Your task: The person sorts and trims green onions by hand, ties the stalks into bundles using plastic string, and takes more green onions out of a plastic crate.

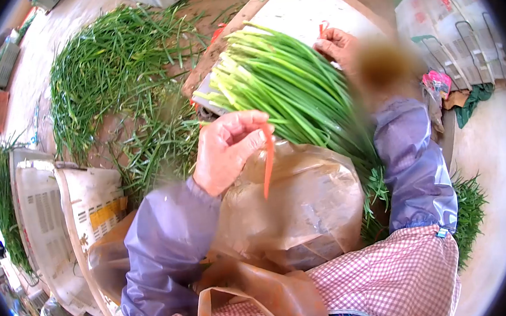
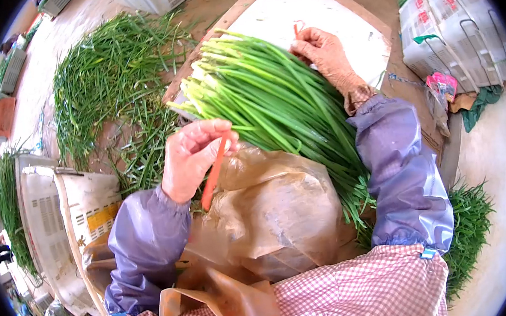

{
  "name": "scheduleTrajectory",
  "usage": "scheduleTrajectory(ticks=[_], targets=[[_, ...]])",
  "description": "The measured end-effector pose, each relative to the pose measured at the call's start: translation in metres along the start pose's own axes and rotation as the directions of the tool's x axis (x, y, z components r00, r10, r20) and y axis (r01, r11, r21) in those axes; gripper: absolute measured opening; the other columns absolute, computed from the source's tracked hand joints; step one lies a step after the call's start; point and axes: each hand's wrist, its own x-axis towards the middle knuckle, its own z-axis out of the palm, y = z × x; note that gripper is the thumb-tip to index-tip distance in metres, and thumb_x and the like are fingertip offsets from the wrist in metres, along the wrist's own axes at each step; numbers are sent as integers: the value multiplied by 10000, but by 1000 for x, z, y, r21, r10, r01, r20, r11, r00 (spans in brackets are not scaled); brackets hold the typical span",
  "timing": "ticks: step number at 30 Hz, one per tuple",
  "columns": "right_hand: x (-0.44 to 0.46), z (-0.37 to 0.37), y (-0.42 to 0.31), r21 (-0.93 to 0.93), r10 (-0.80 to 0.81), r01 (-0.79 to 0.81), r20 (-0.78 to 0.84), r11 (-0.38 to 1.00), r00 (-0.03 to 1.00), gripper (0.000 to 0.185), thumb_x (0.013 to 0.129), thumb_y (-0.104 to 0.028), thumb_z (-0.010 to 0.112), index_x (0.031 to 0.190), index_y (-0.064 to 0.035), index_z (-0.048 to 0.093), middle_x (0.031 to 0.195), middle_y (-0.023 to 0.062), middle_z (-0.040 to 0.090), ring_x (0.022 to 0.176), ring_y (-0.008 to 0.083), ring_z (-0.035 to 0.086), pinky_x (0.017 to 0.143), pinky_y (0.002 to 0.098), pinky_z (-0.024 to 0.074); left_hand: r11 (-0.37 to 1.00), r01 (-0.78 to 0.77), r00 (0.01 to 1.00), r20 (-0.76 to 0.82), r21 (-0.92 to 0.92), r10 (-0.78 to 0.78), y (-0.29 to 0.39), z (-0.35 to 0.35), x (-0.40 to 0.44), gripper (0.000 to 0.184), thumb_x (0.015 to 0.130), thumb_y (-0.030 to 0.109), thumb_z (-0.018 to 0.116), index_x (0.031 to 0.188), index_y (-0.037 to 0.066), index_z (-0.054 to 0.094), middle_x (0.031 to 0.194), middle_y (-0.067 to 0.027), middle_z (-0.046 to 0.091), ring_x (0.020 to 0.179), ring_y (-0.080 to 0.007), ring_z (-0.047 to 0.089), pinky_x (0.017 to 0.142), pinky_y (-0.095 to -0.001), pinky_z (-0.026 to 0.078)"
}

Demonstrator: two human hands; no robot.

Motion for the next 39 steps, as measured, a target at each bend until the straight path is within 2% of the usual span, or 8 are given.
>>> scheduleTrajectory(ticks=[3,8,22,25,28,31,34,39], targets=[[-4,8,1,68,-69,70,-10,995,998,103,870,-52,634,967,-19,622,817,-16,632,710,40,554,604,183,456,976,64,989,-144,209,-35,9,12,3,200,874,108,647,1010,-38,628,915,-94,661,814,-151,638,762,-289,526],[-20,14,-18,31,-66,65,9,997,998,94,859,-82,658,917,-14,629,796,-23,616,702,39,537,627,185,449,581,-365,853,11,728,522,34,28,20,107,831,72,668,856,-24,626,724,-102,609,626,-143,570,563,-265,440],[-27,22,-17,172,-65,52,73,984,995,124,853,-131,674,853,-13,637,764,-17,612,703,58,538,660,202,447,756,-64,996,-4,651,87,33,54,95,214,881,170,589,798,-23,624,656,-14,584,592,-60,497,547,-219,402],[-23,24,-9,-14,-81,80,-101,997,992,100,845,-98,631,853,-2,604,755,10,610,703,69,559,649,212,451,813,-138,977,-59,566,207,40,53,73,207,864,168,581,798,-23,624,595,-77,558,539,-136,522,540,-269,427],[-13,18,6,-157,-121,93,-181,983,976,124,868,-115,601,888,7,590,776,29,622,702,81,564,666,223,463,518,-305,847,-21,799,531,48,48,27,164,886,113,596,790,-20,604,662,-19,565,599,-61,468,550,-234,390],[-7,8,11,-109,-29,26,-35,994,999,160,898,-143,563,945,11,567,844,49,632,772,103,570,732,249,468,973,95,974,-221,212,-47,35,37,-8,185,934,150,565,837,-2,608,713,50,529,647,-13,429,556,-202,357],[-7,17,-6,-205,23,-14,42,979,999,179,911,-165,538,951,10,542,872,78,627,810,148,569,755,295,463,915,185,975,-183,359,-125,11,12,-10,194,943,210,547,871,45,622,713,44,517,665,-39,432,576,-211,370],[-1,21,-12,-641,-92,158,135,751,987,200,888,-164,532,964,21,528,845,186,598,788,288,578,732,375,448,676,-198,941,-55,710,333,-19,30,47,195,888,155,572,770,5,533,609,-45,401,575,-115,374,525,-277,337]])
